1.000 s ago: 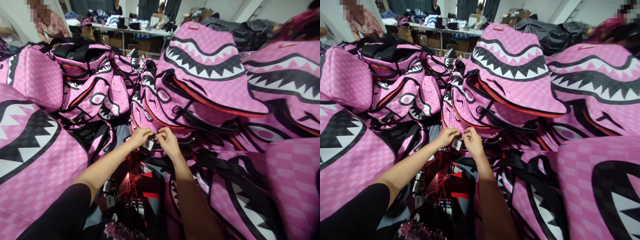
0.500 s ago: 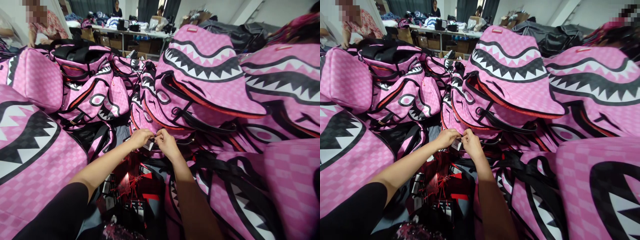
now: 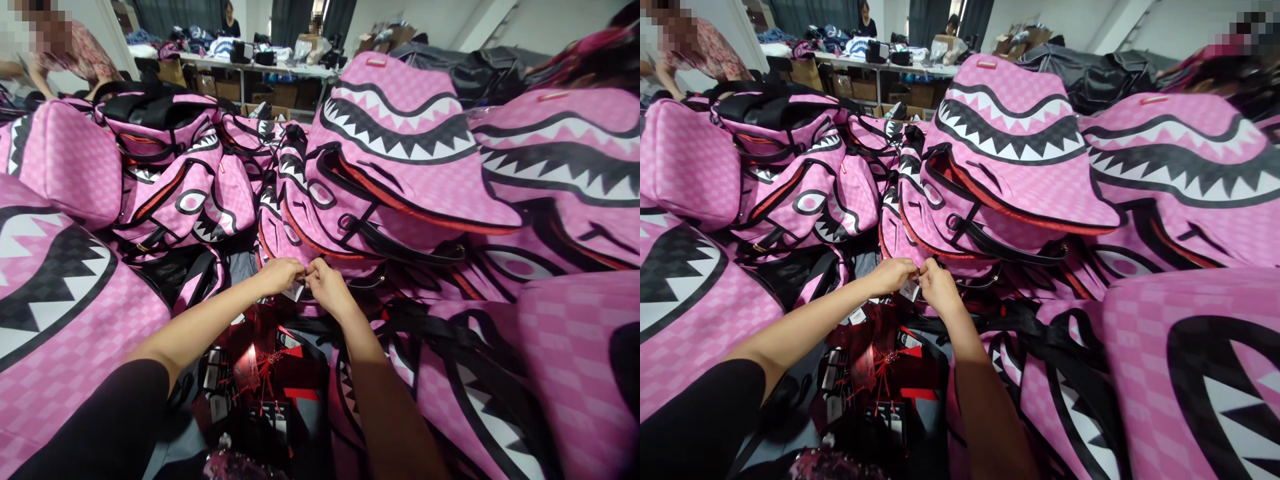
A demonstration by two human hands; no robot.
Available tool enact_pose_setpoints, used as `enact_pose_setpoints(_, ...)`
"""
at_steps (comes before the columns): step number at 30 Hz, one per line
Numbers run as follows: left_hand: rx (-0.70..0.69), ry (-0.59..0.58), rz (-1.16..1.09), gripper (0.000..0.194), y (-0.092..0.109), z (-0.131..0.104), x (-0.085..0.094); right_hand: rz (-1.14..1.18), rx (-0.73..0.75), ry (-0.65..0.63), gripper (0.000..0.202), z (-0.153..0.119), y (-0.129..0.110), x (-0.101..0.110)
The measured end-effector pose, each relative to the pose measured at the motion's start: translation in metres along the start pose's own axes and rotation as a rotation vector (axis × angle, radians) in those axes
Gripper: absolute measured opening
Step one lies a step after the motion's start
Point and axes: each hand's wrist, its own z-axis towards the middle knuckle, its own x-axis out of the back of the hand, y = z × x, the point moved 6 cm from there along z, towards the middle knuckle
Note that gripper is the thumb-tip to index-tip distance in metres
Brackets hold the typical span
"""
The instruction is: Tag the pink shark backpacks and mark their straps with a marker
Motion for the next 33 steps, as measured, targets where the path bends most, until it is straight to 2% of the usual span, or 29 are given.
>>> enact_pose_setpoints(16,0.046,0.006,0.102,0.019,0.006,0.001,-0.003,-0.037,-0.034,0.027,0.019,-0.001,-0.006,-0.001)
enact_pose_setpoints(20,0.073,0.026,0.078,0.02,0.007,-0.002,-0.005,0.003,-0.037,0.033,0.017,-0.002,-0.004,-0.002)
enact_pose_setpoints(26,0.034,-0.02,-0.001,0.027,-0.002,-0.005,-0.009,0.087,-0.072,0.051,0.017,-0.002,0.001,-0.006)
enact_pose_setpoints(33,0.11,-0.029,0.052,0.02,0.001,-0.004,-0.007,-0.058,-0.06,0.022,0.017,0.0,-0.005,-0.008)
